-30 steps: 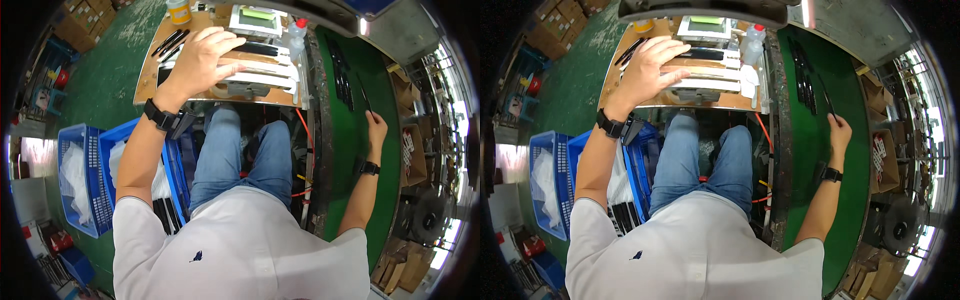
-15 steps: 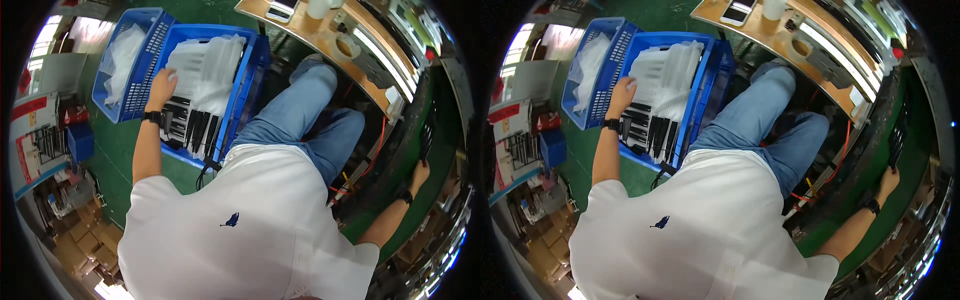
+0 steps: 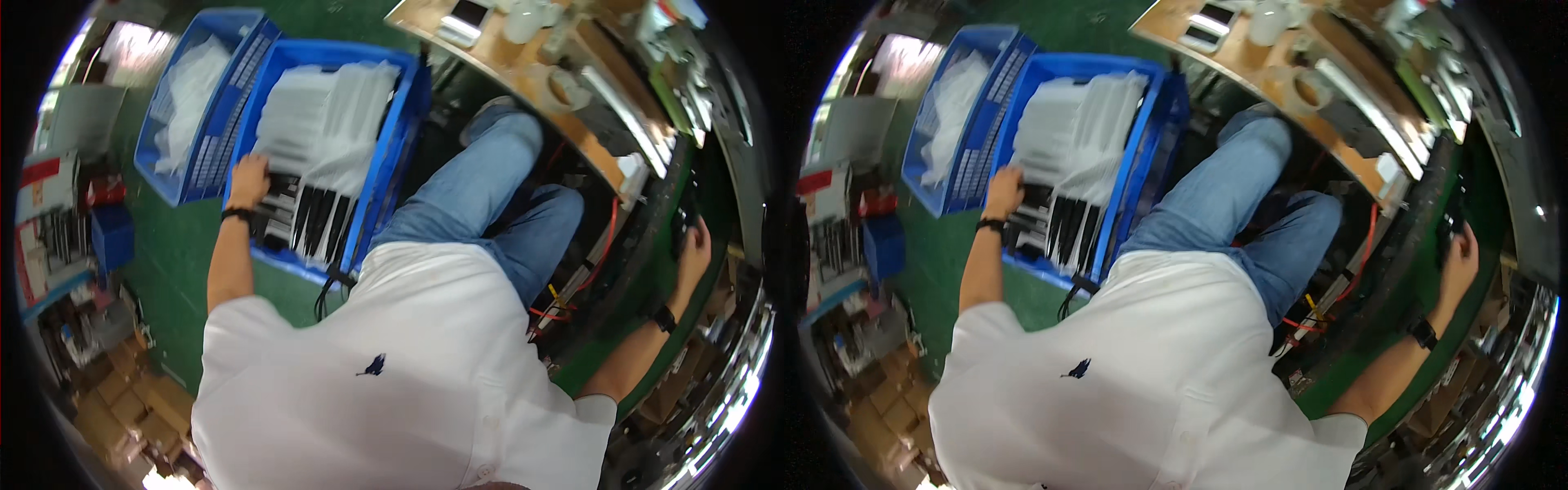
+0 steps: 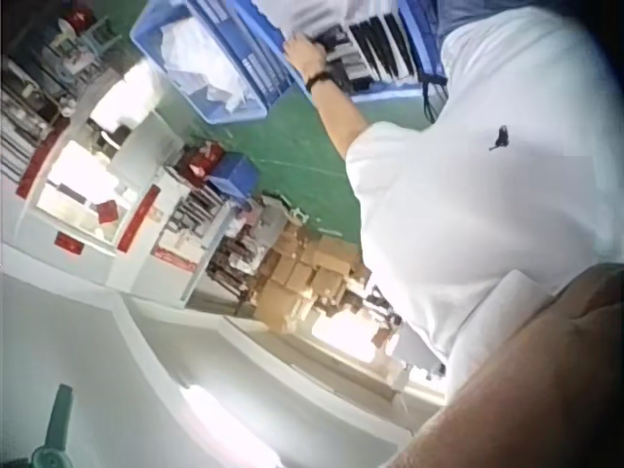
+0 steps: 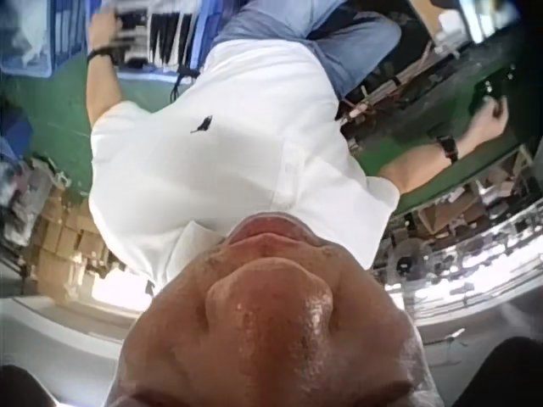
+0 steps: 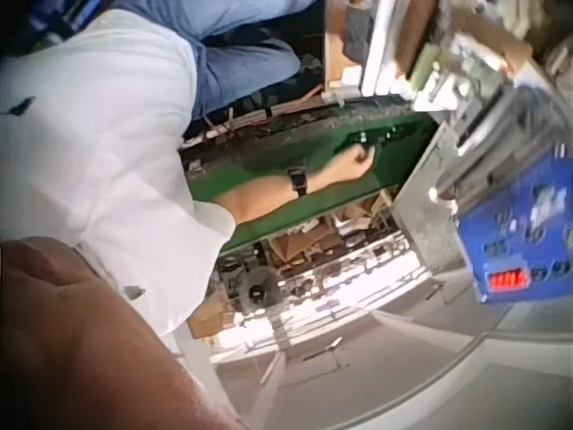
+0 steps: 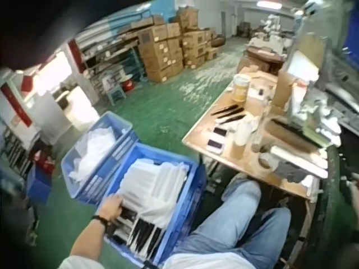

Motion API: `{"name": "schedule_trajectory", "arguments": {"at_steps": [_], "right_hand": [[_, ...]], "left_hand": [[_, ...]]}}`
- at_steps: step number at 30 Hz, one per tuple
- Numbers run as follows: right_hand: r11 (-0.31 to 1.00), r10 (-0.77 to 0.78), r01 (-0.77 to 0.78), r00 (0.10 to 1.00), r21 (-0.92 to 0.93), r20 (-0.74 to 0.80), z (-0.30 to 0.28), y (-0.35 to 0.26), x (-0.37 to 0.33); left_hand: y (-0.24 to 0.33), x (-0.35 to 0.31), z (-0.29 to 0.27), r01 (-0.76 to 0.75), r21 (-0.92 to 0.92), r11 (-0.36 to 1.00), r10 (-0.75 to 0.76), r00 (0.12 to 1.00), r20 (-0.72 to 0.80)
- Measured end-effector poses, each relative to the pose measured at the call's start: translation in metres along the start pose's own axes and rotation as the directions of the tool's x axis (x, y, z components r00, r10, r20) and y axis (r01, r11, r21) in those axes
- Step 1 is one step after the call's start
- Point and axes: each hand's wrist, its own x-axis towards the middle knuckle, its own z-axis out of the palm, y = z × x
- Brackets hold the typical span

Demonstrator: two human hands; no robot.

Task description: The recorder is assembling electronic device shells using a heat press machine on a production floor.

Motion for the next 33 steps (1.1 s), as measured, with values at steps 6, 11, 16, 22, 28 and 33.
{"name": "schedule_trajectory", "arguments": {"at_steps": [6,11,16,22,28,33], "right_hand": [[0.974,-0.197,0.191,0.98,0.124,0.041,0.052,-0.142,-0.018],[0.893,-0.434,0.403,0.89,0.201,0.142,0.086,-0.21,-0.008],[0.859,-0.506,0.511,0.846,0.017,0.168,0.121,-0.261,0.016],[0.825,-0.555,0.553,0.832,0.121,-0.018,0.076,-0.234,-0.008],[0.998,-0.016,0.033,0.957,0.055,-0.291,-0.006,-0.084,-0.055],[0.929,0.271,-0.358,0.837,-0.1,-0.475,-0.067,0.07,-0.102]], "left_hand": [[0.015,-0.004,-0.051,-0.059,-0.398,0.916,0.048,0.998,-0.037],[0.092,0.029,-0.153,-0.115,-0.662,0.74,-0.108,0.952,-0.285],[0.219,0.091,-0.252,-0.467,-0.704,0.534,0.107,0.864,-0.492],[0.391,0.135,-0.35,-0.881,-0.226,0.415,0.44,0.412,-0.798],[0.492,0.152,-0.381,-0.969,-0.026,0.247,0.595,0.173,-0.785],[0.484,0.152,-0.367,-0.939,0.135,0.316,0.66,0.115,-0.742]]}}
